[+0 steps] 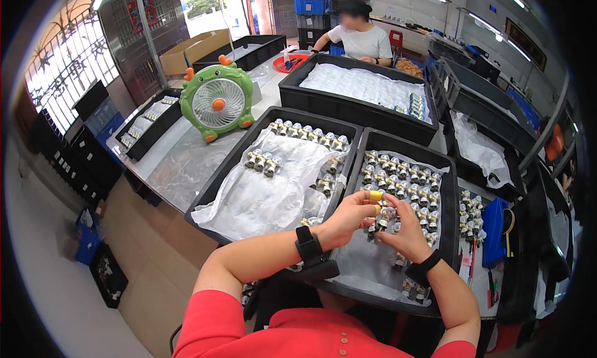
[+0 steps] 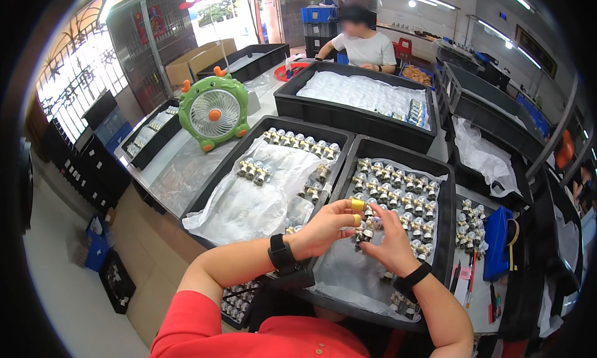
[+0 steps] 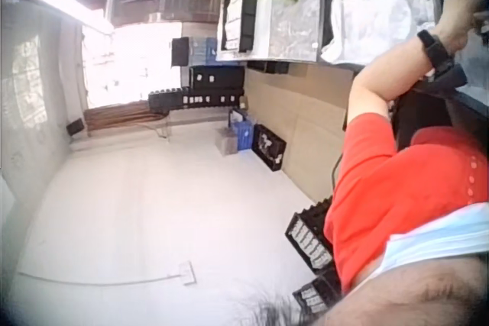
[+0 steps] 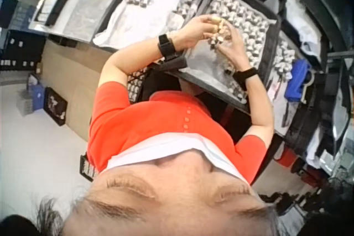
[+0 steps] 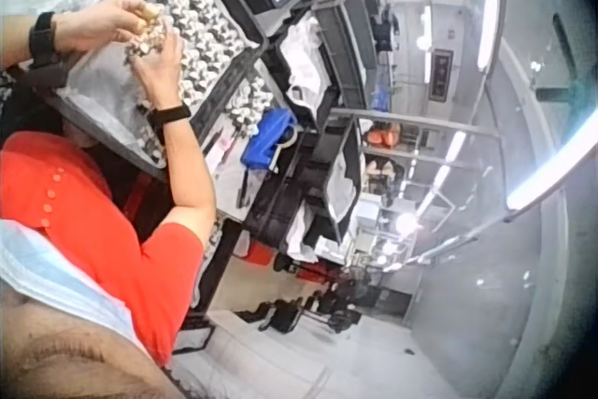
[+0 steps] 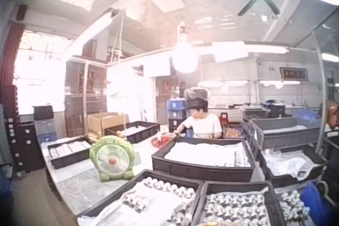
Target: The person repeatedly picks up small cylindrical components from a tray, attaches a yellow cap to each one, and places the assembled unit into a separate tray. The process is repetitive and involves handling the items one at a time.
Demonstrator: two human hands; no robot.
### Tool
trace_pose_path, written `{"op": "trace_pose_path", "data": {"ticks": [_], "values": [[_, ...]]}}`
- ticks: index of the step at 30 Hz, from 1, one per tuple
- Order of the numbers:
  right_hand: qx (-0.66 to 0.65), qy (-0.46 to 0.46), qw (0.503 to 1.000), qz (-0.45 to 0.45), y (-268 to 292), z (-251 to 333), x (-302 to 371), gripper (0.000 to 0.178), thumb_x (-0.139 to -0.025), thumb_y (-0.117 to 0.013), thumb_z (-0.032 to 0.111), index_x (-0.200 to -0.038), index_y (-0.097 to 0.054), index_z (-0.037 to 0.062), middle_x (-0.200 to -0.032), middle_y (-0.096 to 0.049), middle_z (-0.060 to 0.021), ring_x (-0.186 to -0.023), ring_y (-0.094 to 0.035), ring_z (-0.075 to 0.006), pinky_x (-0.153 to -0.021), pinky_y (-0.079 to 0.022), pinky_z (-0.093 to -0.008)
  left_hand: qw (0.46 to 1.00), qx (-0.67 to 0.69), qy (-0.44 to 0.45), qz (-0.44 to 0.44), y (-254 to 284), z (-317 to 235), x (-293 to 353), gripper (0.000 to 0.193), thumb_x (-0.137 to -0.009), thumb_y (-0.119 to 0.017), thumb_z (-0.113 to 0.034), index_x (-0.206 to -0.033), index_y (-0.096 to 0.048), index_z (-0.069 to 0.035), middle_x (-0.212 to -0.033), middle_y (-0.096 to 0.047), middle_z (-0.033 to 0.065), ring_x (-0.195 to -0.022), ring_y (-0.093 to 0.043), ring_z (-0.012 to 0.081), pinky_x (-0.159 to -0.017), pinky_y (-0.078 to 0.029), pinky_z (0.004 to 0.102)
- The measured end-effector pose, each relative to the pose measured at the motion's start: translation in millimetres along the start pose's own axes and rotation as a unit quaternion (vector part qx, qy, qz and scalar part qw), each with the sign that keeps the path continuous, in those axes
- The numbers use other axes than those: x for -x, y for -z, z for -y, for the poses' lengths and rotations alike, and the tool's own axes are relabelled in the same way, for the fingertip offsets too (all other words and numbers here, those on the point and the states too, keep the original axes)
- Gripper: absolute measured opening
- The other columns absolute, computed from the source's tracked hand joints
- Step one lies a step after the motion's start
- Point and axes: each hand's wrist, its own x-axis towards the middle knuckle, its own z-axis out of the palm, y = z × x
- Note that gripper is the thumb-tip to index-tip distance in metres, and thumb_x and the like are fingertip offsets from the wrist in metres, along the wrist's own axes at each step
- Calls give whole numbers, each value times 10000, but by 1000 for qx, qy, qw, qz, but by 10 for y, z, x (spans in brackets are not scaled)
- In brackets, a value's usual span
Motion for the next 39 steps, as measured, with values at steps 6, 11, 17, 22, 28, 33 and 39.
{"op": "trace_pose_path", "data": {"ticks": [6,11,17,22,28,33,39], "values": [[-17,21,999,-29,17,131,13,802,-626,-753,116,-1342,-392,73,-1184,-500,-137,-1090,-520,-270,-936,-419,-363,996,33,78,12,-38,120,31,418,-875,-573,-194,-1257,-425,-115,-1119,-501,-6,-1024,-466,87,-893,-382,294],[-20,36,999,-20,-34,143,-1,798,-632,-738,77,-1345,-382,71,-1186,-489,-147,-1099,-517,-272,-940,-420,-361,988,91,92,81,-1,192,29,384,-907,-517,-152,-1267,-404,-77,-1117,-510,29,-975,-539,132,-864,-443,310],[-43,39,998,-38,5,187,2,802,-634,-757,84,-1343,-384,69,-1195,-491,-148,-1109,-516,-276,-936,-428,-358,989,90,68,93,-28,153,19,416,-917,-521,-104,-1303,-373,-59,-1141,-528,59,-1037,-577,209,-847,-488,315],[-42,50,997,-33,10,199,3,805,-627,-765,68,-1340,-392,82,-1202,-497,-144,-1097,-522,-280,-918,-438,-354,991,74,70,84,-57,94,66,409,-916,-513,-101,-1302,-383,-65,-1146,-538,62,-1035,-582,214,-850,-485,323],[-51,48,997,-28,19,206,0,814,-621,-764,57,-1343,-389,80,-1188,-511,-145,-1091,-527,-279,-918,-439,-356,990,79,71,97,-53,90,64,378,-932,-502,-147,-1290,-404,-76,-1145,-543,59,-1019,-589,202,-848,-483,330],[-46,62,997,-16,-1,211,7,820,-626,-762,50,-1351,-380,75,-1191,-514,-148,-1088,-534,-276,-915,-444,-358,990,58,87,91,-63,64,84,362,-953,-486,-227,-1282,-422,-89,-1141,-553,53,-1002,-596,192,-830,-482,320],[-35,67,997,-5,9,209,3,832,-628,-773,57,-1355,-369,60,-1206,-508,-147,-1113,-528,-275,-920,-447,-356,990,57,98,86,-54,76,74,362,-962,-469,-253,-1284,-424,-94,-1144,-556,54,-996,-597,190,-830,-480,322]]}}
